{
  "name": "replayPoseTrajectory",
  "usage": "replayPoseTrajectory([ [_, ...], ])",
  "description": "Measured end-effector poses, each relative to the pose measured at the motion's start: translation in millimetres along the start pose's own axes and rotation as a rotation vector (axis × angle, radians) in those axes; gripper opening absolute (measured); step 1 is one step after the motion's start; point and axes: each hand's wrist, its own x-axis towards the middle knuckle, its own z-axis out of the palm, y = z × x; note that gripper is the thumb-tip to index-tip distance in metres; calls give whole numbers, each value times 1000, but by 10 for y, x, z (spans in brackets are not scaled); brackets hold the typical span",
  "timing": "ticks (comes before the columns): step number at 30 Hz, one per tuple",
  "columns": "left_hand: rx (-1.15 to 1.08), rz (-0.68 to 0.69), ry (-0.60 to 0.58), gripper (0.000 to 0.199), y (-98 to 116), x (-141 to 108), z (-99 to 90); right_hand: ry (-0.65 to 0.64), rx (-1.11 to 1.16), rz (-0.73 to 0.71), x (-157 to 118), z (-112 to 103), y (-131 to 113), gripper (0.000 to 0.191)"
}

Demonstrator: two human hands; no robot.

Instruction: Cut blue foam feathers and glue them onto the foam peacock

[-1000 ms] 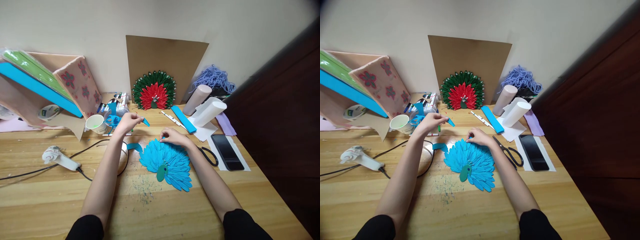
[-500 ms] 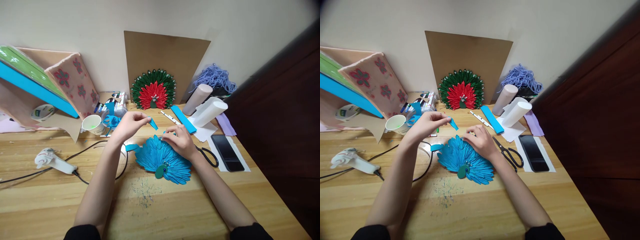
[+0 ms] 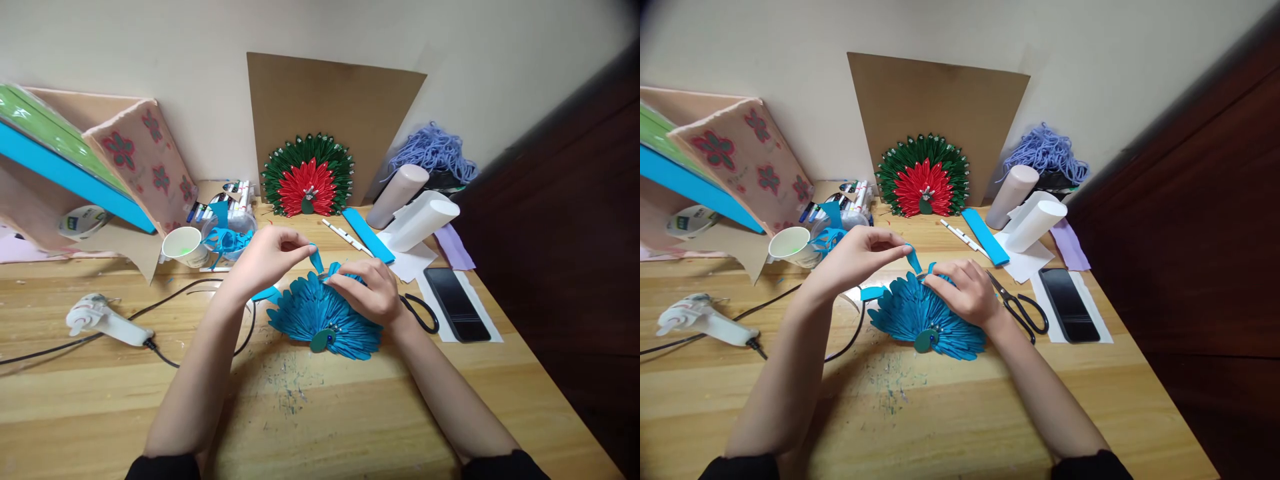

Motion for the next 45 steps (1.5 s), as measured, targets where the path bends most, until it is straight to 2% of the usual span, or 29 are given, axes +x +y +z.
replayPoseTrajectory([
  [15,38,5,-12,22,-28,41,51,-9,-20,10,24,0,-16,5],
  [25,28,24,-31,25,-37,46,74,-2,-5,9,27,3,-16,10],
  [33,37,-13,-27,16,-7,33,91,-10,3,6,22,9,-21,9],
  [45,120,9,-22,14,6,7,91,-18,-5,-9,17,12,-21,8],
])
